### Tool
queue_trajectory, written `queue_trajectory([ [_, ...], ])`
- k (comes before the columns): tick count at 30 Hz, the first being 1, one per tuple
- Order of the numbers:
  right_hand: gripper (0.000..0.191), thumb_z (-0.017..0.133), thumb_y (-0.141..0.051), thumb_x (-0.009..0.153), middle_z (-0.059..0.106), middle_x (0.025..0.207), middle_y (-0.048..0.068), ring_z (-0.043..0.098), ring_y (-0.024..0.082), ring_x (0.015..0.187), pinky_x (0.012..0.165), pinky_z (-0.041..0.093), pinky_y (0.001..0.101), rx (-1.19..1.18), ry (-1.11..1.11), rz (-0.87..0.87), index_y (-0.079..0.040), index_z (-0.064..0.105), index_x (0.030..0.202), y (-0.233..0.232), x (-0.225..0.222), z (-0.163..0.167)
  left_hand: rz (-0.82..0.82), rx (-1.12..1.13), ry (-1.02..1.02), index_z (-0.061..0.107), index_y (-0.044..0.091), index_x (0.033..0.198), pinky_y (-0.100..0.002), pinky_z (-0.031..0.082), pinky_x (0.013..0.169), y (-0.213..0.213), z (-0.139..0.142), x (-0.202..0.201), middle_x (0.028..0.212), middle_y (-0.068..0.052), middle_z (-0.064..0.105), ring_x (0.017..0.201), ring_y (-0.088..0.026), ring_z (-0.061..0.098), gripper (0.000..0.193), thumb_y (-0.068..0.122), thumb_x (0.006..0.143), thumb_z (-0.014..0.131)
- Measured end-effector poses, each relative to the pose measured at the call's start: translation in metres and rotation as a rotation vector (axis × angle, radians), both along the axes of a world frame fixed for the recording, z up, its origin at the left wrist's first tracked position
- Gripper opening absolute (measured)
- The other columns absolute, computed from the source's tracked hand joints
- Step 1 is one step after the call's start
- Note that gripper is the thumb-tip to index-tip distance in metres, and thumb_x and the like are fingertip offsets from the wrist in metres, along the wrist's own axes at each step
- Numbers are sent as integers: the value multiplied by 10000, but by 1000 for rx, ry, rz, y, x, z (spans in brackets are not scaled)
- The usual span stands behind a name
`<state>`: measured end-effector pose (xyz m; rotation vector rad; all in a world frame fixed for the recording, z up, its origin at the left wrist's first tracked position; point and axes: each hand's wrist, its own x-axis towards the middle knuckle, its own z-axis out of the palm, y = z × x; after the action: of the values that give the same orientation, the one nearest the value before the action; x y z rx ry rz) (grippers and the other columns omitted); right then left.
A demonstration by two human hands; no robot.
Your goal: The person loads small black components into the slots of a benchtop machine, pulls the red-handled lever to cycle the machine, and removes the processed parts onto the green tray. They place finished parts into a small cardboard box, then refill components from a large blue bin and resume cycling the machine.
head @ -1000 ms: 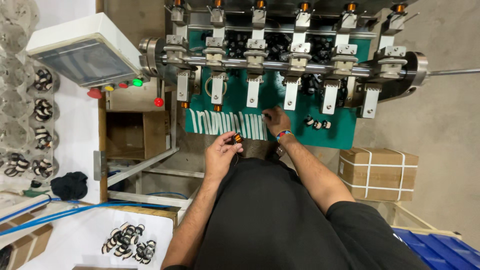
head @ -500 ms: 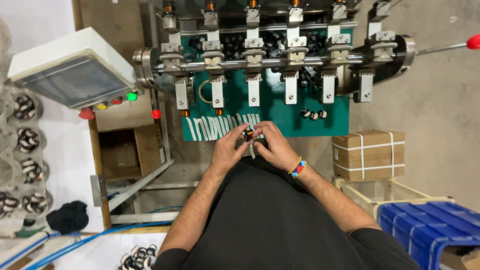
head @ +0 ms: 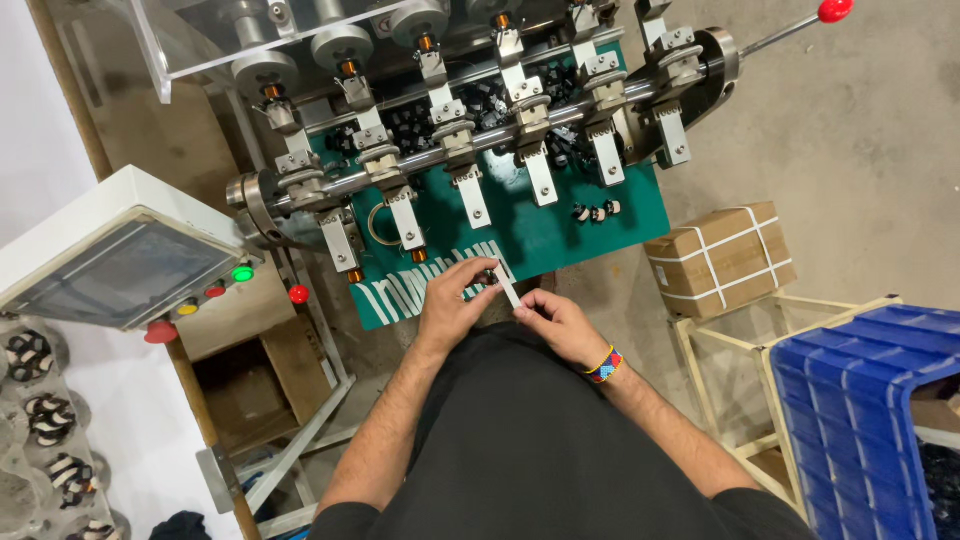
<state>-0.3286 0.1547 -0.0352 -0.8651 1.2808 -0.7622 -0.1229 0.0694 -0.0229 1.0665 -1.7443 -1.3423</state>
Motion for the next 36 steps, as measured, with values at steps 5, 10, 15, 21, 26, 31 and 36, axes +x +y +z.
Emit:
queue_trajectory([
  [5, 64, 673, -99, 962, 664, 954, 63, 625, 216, 887, 785, 510, 335, -502, 496, -32, -47, 688, 995, -14, -5, 12, -120, 815, 550, 660, -14, 1281, -300, 612, 883, -9, -22, 4, 1127, -122, 744, 980, -177, 754, 373, 45, 924, 752],
  [10, 78, 688, -66, 896, 653, 992, 99, 618, 312, 971, 849, 498, 401, -873, 715, -31, -60, 676, 973, -37, -5, 35, -131, 1156, 678, 651, -11, 1275, -321, 613, 833, -1, -25, 0, 1117, -151, 740, 925, -209, 754, 361, 122, 946, 714],
  [15, 128, 688, -110, 921, 653, 972, 50, 674, 136, 841, 649, 558, 248, -564, 451, -56, -40, 680, 1028, -46, -20, 21, -102, 1022, 722, 664, -19, 1266, -321, 621, 834, 6, -18, -16, 1117, -170, 743, 925, -217, 769, 370, 154, 941, 709],
  [21, 306, 636, -242, 986, 712, 956, -19, 637, 40, 813, 666, 516, 209, 55, -110, 79, -74, 692, 1236, -64, -81, -9, -23, 140, 8, 708, 65, 1248, -267, 614, 781, 13, 0, -54, 1178, -87, 762, 883, -136, 748, 362, 84, 889, 747],
  [26, 288, 716, -218, 931, 736, 953, -10, 659, 52, 829, 721, 559, 234, -217, 122, 312, -34, 717, 1152, -79, -119, -11, -14, 104, -191, 653, 130, 1338, -282, 581, 692, 15, 23, -88, 1119, -74, 756, 717, -122, 676, 514, 95, 836, 757],
  [31, 187, 754, -196, 895, 714, 848, 38, 670, 104, 716, 639, 552, 284, -345, 292, 333, -31, 747, 983, -77, -133, 4, 21, 165, -167, 565, 95, 1402, -293, 563, 637, 21, 14, -116, 1083, -80, 715, 642, -132, 646, 648, 113, 782, 754],
  [36, 112, 722, -171, 906, 704, 884, 63, 707, 228, 712, 639, 555, 346, -523, 585, 291, -86, 749, 974, -61, -136, 29, 125, 203, -234, 729, 44, 1228, -260, 536, 616, 33, -34, -144, 985, -86, 754, 641, -92, 635, 428, 148, 821, 812],
])
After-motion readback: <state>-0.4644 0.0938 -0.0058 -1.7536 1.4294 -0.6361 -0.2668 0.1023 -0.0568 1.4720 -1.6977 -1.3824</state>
